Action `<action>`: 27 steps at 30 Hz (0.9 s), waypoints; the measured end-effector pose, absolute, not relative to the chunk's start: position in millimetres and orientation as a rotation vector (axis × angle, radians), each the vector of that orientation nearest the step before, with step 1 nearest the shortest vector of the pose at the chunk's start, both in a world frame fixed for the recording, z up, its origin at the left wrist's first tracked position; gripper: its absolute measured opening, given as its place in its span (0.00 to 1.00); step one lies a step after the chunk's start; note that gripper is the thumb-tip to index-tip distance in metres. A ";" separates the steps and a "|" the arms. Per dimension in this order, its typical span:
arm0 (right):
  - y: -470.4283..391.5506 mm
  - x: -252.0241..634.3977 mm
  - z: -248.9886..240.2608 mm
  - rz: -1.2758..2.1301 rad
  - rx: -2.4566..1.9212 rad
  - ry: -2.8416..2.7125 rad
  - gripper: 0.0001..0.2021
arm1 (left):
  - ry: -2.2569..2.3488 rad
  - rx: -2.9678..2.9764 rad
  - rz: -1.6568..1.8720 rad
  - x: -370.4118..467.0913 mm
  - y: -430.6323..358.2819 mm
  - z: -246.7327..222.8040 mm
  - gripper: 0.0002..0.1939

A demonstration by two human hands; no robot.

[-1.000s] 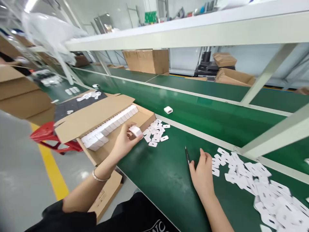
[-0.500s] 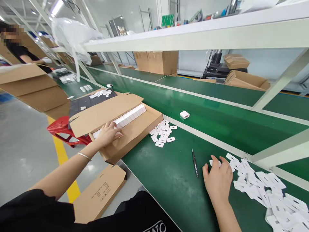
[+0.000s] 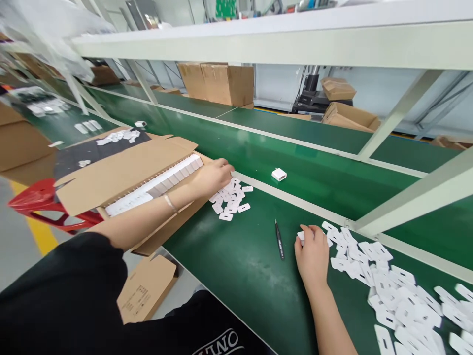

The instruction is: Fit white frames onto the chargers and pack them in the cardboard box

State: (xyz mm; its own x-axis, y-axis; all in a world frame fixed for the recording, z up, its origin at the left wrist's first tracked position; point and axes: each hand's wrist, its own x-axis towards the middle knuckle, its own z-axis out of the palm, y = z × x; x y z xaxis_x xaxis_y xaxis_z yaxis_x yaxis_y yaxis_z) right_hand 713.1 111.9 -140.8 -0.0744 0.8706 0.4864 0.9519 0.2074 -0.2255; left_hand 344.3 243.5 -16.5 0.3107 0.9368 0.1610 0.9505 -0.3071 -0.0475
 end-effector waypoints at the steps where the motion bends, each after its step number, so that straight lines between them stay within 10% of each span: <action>1: 112.4 713.4 -141.3 -0.192 -1.677 -1.958 0.16 | -1.725 -2.516 -0.136 372.1 252.2 -19.8 0.19; 7: 111.7 717.1 -140.9 -0.137 -1.624 -1.938 0.18 | -1.817 -2.613 -0.142 510.4 302.7 -69.4 0.34; 12: 106.5 723.8 -134.4 -0.194 -1.765 -1.878 0.18 | -1.894 -2.715 -0.293 565.9 324.9 -101.3 0.28; 27: 106.5 723.4 -132.0 -0.065 -1.915 -1.990 0.10 | -1.259 -3.482 -1.668 533.5 198.4 -65.2 0.31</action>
State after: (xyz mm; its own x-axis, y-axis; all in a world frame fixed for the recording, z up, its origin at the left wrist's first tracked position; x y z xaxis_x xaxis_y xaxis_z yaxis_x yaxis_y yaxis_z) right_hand 723.4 106.5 -132.0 -0.0022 0.9546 0.2978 0.9721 0.0719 -0.2234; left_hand 533.5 198.4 -65.2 0.5746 0.7535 0.3194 0.1005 -0.4523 0.8862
